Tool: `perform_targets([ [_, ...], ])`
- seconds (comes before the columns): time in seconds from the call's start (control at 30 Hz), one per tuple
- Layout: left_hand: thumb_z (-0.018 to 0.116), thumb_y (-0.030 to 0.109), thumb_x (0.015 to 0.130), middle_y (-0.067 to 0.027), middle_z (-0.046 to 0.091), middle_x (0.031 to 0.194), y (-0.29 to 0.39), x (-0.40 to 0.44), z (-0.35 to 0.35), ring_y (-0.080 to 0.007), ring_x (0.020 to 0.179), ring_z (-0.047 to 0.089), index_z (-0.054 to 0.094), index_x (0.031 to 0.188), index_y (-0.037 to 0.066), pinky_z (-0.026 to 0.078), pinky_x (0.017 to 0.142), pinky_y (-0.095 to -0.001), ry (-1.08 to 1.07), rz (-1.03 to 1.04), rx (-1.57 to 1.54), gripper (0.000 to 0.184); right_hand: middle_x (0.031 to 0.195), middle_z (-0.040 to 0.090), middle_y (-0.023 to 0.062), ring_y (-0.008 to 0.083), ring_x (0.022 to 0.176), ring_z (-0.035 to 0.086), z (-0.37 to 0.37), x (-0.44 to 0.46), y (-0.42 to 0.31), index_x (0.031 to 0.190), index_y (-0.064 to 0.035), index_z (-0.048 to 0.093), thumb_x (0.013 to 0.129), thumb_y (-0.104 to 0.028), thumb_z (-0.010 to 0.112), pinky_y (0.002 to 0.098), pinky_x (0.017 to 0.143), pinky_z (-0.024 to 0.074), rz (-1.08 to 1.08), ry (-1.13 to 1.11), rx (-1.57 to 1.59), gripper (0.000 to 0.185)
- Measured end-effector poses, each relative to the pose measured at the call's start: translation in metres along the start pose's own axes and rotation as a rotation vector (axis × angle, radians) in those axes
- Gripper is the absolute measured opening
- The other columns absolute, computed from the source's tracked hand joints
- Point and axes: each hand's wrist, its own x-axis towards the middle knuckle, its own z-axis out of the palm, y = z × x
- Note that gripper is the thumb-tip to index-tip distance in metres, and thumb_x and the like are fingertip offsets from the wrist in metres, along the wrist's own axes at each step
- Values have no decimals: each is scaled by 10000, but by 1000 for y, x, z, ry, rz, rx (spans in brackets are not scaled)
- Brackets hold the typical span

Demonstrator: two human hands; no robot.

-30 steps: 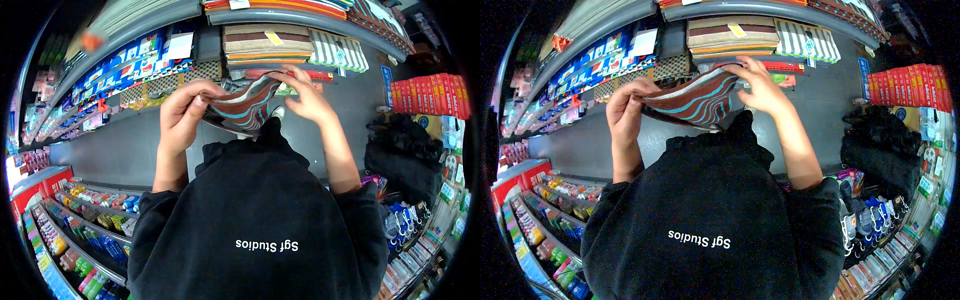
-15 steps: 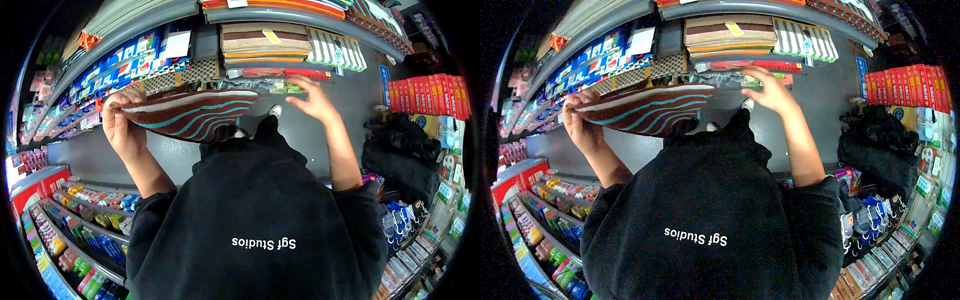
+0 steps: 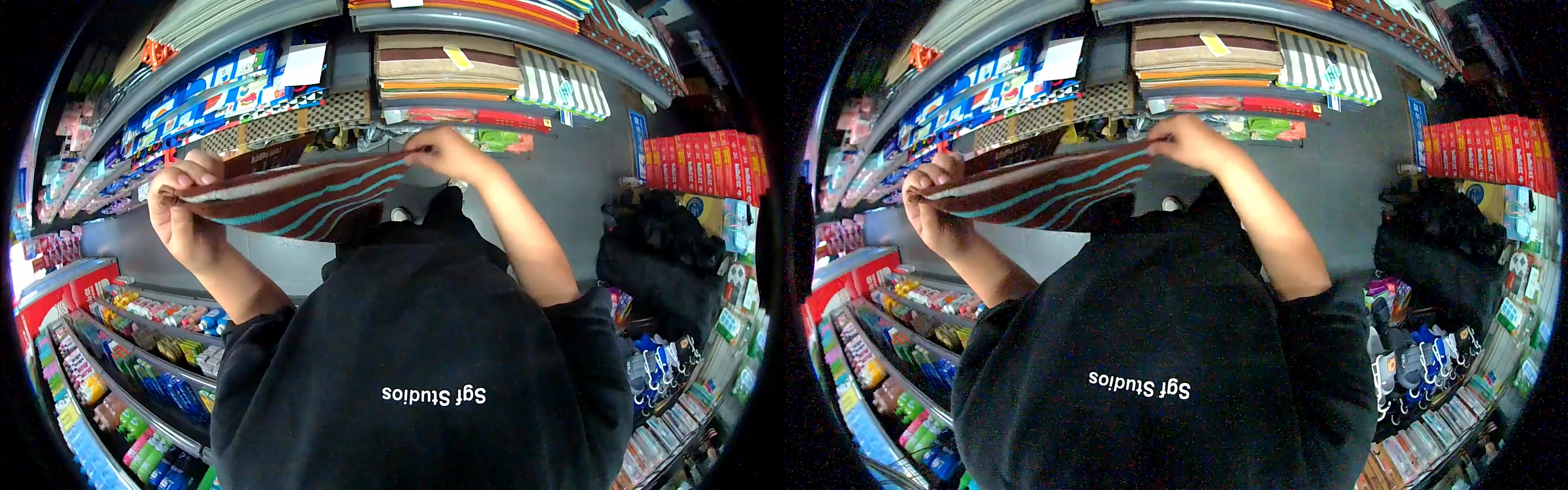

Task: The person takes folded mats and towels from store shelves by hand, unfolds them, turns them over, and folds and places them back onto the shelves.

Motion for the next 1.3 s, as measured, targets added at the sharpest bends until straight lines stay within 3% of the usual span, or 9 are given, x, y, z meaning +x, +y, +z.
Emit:
perform_targets([
  [0.13, 475, 156, 916, -141, 567, 969, -4, -14, -35, -211, 903, 535, 508, 1054, -44, 414, 823, -317, 320, -115, 196, 245, 869, 648, 48, 100, 799, 586, -71, -36, -26, 942, -18, 649, 809, -137, 648, 242, 702, 482, 77, 492, 287, 179],
  [0.27, 459, 124, 927, -103, 563, 1058, -29, -19, -41, -168, 969, 535, 515, 1100, -41, 410, 870, -297, 362, -228, 81, 245, 832, 640, 36, 90, 738, 578, -101, -51, -62, 930, 1, 639, 804, -90, 647, 228, 678, 484, -60, 493, -89, 156],
  [0.37, 453, 129, 931, -103, 563, 1060, -43, -15, -36, -169, 988, 530, 514, 1104, -38, 409, 878, -305, 404, -226, 91, 248, 852, 651, 64, 105, 799, 605, -119, -55, -69, 927, -8, 644, 806, -65, 636, 243, 697, 490, -187, 786, 65, 134],
  [0.47, 457, 143, 932, -106, 564, 1078, -54, -11, -25, -178, 996, 540, 513, 1130, -36, 417, 893, -314, 407, -263, 44, 273, 865, 642, 29, 91, 747, 581, -111, -47, -74, 929, -12, 642, 804, -63, 642, 225, 675, 477, -136, 469, -201, 135],
  [0.53, 460, 150, 933, -107, 567, 1075, -62, -8, -18, -174, 987, 548, 515, 1134, -33, 430, 885, -311, 394, -293, 93, 277, 842, 635, 6, 64, 670, 539, -108, -48, -72, 942, -15, 639, 803, -71, 650, 182, 577, 426, -171, 734, -19, 150],
  [0.6, 458, 150, 933, -109, 571, 1073, -68, -10, -17, -173, 985, 552, 515, 1137, -34, 440, 872, -307, 420, -297, 122, 281, 814, 646, 28, 54, 717, 571, -120, -53, -75, 902, -6, 649, 801, -103, 658, 195, 632, 460, -252, 940, 253, 141],
  [0.67, 464, 151, 931, -108, 571, 1072, -69, -7, -15, -172, 992, 550, 517, 1137, -35, 442, 871, -305, 471, -312, 24, 282, 787, 638, 19, 63, 702, 567, -124, -52, -67, 934, -4, 643, 800, -74, 656, 190, 622, 451, -95, 824, 87, 152],
  [0.97, 538, 147, 900, -67, 600, 994, -75, -2, 5, -108, 879, 555, 556, 1101, -35, 435, 788, -225, 465, -278, 167, 271, 801, 640, 29, 75, 683, 557, -122, -67, -41, 902, 7, 650, 788, -73, 664, 219, 626, 457, 18, 969, 137, 139],
  [1.3, 530, 130, 887, -71, 636, 907, -66, -5, 62, -108, 837, 563, 599, 1041, -41, 443, 762, -234, 64, -384, 303, 240, 860, 597, 110, 206, 802, 588, -98, -98, 3, 921, 0, 615, 757, -84, 653, 297, 734, 460, 233, 763, -439, 188],
])
